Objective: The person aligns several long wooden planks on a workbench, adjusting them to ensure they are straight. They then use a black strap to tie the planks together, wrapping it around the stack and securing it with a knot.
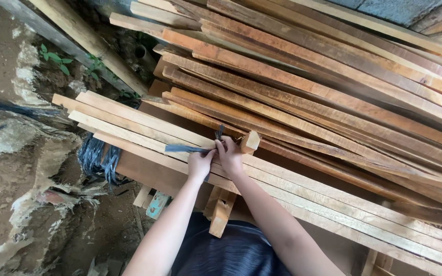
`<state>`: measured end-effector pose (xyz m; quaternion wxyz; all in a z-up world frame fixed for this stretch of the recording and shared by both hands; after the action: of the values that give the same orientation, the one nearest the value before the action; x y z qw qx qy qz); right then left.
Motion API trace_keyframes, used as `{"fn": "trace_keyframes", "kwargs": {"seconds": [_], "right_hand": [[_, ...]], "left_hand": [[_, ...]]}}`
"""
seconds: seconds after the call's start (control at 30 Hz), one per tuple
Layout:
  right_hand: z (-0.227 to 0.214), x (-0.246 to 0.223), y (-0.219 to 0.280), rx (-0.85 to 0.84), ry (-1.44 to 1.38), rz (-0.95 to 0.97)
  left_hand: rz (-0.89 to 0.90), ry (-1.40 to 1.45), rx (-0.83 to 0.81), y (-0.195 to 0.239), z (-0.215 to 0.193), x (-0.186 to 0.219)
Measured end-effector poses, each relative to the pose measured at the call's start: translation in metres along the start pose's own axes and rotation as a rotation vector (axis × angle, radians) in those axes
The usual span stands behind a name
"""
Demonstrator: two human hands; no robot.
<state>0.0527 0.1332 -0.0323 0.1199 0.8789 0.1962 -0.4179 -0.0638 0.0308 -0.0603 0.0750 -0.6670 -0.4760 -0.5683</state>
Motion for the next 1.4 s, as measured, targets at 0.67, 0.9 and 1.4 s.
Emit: {"fn": "trace_keyframes", "kwargs": {"seconds": [0.67, 0.9, 1.4], "right_hand": [[0.054, 0.043, -0.038, -0.070, 0.041, 0.014], [0.016, -0.013, -0.044, -0.027, -0.147, -0.178], [0.031, 0.017, -0.041, -0.103, -0.018, -0.130]], "left_hand": [[0.492, 0.207, 0.263, 0.091, -0.079, 0.009], [0.505, 0.235, 0.231, 0.109, -0.087, 0.035], [0.764, 0.040, 0.265, 0.105, -0.091, 0.042]]}}
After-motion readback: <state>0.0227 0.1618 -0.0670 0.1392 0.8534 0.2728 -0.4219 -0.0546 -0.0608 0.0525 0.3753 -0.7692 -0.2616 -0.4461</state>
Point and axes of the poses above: each hand's wrist, its own y-axis away from the middle knuckle, its own z-axis out of the palm, x = y × z, the point moved 7 cm from there along -y, towards the middle knuckle, and after that the axes turned 10 degrees about y, right-handed, at the moved point
